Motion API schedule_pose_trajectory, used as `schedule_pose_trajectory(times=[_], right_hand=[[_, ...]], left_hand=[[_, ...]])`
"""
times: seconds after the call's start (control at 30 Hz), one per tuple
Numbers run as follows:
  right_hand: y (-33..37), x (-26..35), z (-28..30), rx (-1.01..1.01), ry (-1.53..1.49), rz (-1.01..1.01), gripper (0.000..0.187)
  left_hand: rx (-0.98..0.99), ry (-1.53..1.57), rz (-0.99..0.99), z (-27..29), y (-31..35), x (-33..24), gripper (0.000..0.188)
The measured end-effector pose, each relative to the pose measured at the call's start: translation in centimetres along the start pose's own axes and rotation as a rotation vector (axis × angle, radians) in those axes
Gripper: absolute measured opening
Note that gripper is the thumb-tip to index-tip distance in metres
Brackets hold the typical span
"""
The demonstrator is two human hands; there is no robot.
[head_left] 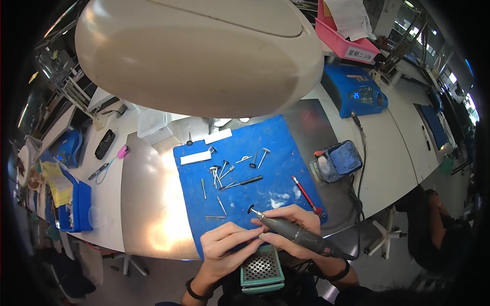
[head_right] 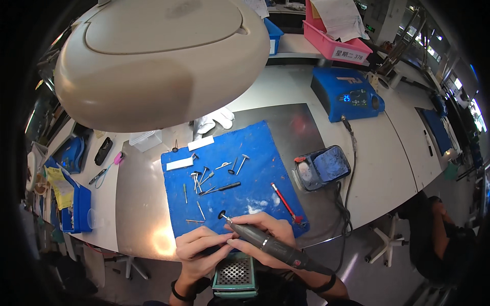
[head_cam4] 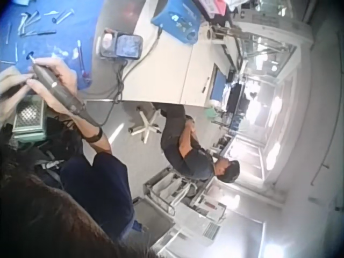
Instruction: Grind and polish small metal parts using a handheld rotary tool.
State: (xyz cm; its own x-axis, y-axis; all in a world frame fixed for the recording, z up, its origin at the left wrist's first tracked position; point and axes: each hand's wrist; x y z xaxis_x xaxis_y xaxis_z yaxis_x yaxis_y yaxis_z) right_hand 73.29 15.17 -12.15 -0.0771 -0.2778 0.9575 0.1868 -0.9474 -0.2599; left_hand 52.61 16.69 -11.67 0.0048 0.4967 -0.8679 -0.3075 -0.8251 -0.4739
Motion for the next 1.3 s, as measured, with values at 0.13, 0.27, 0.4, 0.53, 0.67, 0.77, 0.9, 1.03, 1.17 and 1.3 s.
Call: schedule_pose_trajectory(times=[0.13,0.27,0.4,0.53,0.67,0.77,0.9,1.03,1.17,1.3], right_hand=[[1.3,0.8,0.0,-0.187,0.085,-0.018,0.030],[2.3,0.6,-0.1,-0.201,0.050,0.115,0.028],[2.1,0.4,0.3,-0.080,0.160,0.183,0.035],[2.1,0.2,0.2,-0.092,0.201,0.201,0.033],[1.8,0.6,0.4,-0.053,0.255,0.216,0.030],[1.4,0.4,0.1,-0.040,0.206,0.235,0.027],[1.6,-0.4,0.0,-0.079,0.200,0.301,0.028],[2.1,0.4,-0.1,-0.044,0.160,0.206,0.024],[2.0,-0.5,-0.4,-0.096,0.179,0.217,0.025],[1.7,-0.5,0.0,-0.086,0.244,0.322,0.031]], left_hand=[[-0.067,-0.005,0.024,0.0,-0.2,-0.3,0.026],[-0.052,-0.026,0.090,-0.2,-0.5,-0.6,0.023],[-0.033,-0.024,0.075,-0.1,-0.5,-0.4,0.023],[-0.024,-0.028,0.051,0.0,-0.5,-0.2,0.023],[-0.014,-0.045,0.069,0.0,-0.5,-0.3,0.023],[-0.042,-0.061,0.048,-0.2,-0.7,-0.3,0.025],[-0.021,-0.061,0.076,-0.1,-0.6,-0.3,0.026],[-0.026,-0.029,0.092,0.0,-0.7,-0.4,0.026],[-0.025,-0.031,0.088,-0.1,-0.7,-0.4,0.025],[-0.029,-0.022,0.124,-0.1,-0.7,-0.6,0.023]])
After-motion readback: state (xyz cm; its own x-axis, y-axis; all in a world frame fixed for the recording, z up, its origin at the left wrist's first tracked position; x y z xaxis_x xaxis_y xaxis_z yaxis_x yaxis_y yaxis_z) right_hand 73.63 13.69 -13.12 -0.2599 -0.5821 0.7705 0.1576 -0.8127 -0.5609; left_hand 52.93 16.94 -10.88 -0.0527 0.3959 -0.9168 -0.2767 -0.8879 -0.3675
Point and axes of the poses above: each hand's wrist, its own y-axis away from the middle knuckle, its own z-axis out of the back of the hand, x = y × z, and after that the axes turned 11 degrees about y, right-handed
